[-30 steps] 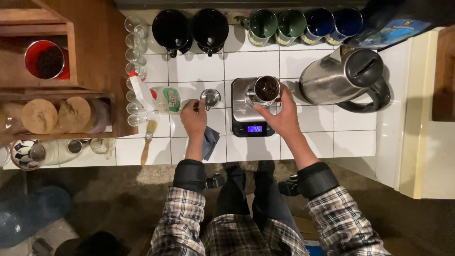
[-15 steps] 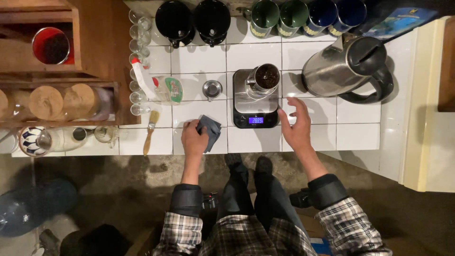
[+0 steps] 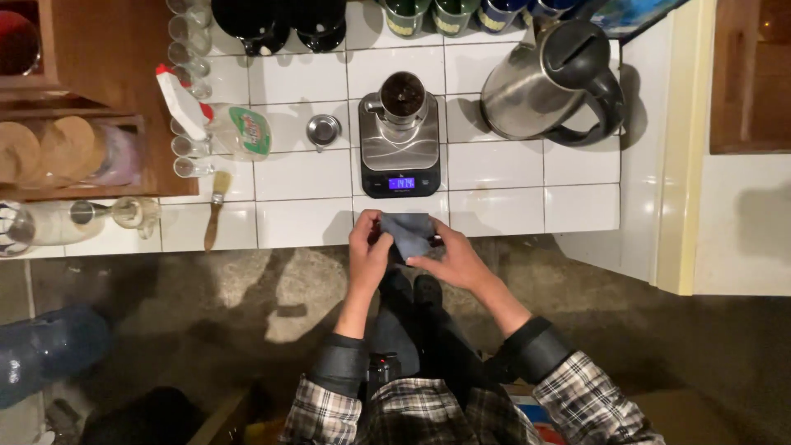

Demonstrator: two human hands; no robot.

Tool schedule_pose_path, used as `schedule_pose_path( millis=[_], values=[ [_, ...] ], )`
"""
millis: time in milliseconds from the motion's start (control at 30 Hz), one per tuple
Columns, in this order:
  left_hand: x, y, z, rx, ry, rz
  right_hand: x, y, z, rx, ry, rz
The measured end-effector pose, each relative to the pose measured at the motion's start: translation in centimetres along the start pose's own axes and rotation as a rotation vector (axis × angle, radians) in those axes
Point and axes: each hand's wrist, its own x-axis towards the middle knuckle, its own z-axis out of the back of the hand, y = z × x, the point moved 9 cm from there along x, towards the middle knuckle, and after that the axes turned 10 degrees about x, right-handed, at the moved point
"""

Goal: The person wipes a digital scale, places a glass cup on it, and then replaces it with a metal coffee filter holder. They wipe the counter, pour hot water from a kettle into the filter holder, and then move to a different area to clean a brush and organize metal straws.

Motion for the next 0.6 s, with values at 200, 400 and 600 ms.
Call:
schedule_pose_path(
  millis=[200, 400, 600],
  values=[
    [-2.4, 2.5, -7.5, -0.094, 0.093, 0.206, -4.6, -3.4, 4.6, 0.07, -0.241, -0.111],
    [-2.1, -0.9, -9.3, 0.181, 0.067, 0.002, -7.8, -6.7, 11.8, -0.144, -0.544, 0.183],
    [0.3, 1.4, 1.4, 0.681, -0.483, -0.172, -5.4, -5.4, 16.6, -0.297, -0.642, 0.055]
  ],
)
